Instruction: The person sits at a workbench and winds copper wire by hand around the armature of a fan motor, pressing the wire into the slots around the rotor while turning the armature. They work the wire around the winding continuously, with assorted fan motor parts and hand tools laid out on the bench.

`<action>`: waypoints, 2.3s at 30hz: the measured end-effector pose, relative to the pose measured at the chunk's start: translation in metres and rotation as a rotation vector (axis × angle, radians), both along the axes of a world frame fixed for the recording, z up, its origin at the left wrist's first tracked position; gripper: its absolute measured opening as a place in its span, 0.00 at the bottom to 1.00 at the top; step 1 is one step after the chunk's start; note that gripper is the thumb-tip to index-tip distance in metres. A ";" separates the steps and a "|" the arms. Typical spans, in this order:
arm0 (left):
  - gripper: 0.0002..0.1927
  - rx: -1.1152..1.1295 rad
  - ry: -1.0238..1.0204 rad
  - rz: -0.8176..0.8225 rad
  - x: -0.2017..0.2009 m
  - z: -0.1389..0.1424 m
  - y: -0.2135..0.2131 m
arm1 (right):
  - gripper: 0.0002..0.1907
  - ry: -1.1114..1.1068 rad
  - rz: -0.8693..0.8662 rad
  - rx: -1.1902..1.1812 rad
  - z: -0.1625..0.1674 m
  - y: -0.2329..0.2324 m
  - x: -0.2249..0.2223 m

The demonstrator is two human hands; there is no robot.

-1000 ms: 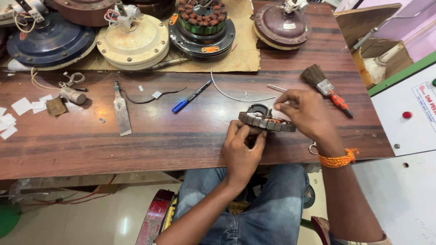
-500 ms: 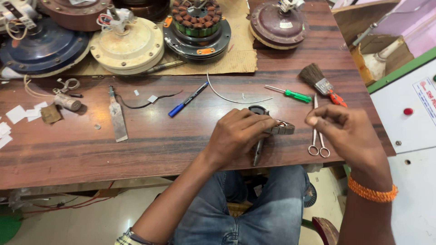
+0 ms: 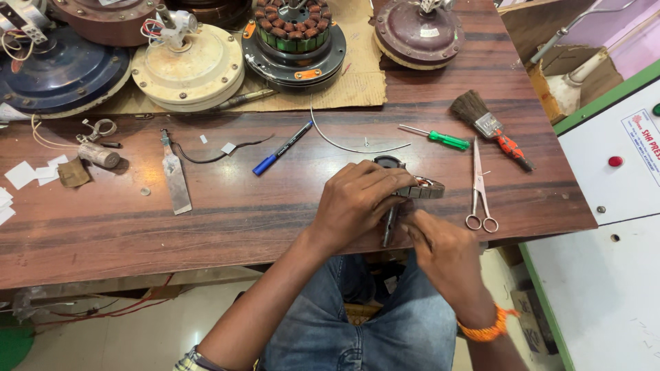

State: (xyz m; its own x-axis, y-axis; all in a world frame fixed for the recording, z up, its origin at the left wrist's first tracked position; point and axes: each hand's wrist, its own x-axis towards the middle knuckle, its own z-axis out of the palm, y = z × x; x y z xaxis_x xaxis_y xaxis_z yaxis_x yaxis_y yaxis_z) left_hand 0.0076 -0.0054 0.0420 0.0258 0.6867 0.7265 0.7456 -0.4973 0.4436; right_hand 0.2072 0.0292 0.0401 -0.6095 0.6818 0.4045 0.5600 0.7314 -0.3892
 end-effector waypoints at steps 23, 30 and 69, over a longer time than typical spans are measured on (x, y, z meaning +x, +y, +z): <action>0.12 0.158 0.426 0.081 -0.007 -0.032 -0.026 | 0.08 0.115 -0.124 -0.078 0.043 -0.017 0.039; 0.06 0.029 -0.312 0.123 0.031 -0.032 -0.032 | 0.08 0.078 0.017 0.044 0.076 0.015 -0.001; 0.19 -0.011 0.075 0.009 -0.002 0.003 0.000 | 0.09 0.001 -0.230 -0.633 0.076 0.033 0.051</action>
State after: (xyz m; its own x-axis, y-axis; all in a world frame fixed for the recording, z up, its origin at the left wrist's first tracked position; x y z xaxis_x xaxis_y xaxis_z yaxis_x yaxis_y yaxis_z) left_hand 0.0058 -0.0054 0.0453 0.0740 0.6948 0.7154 0.7814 -0.4861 0.3913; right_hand 0.2580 0.0625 0.1159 -0.4200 0.9001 -0.1156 0.6736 0.2238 -0.7044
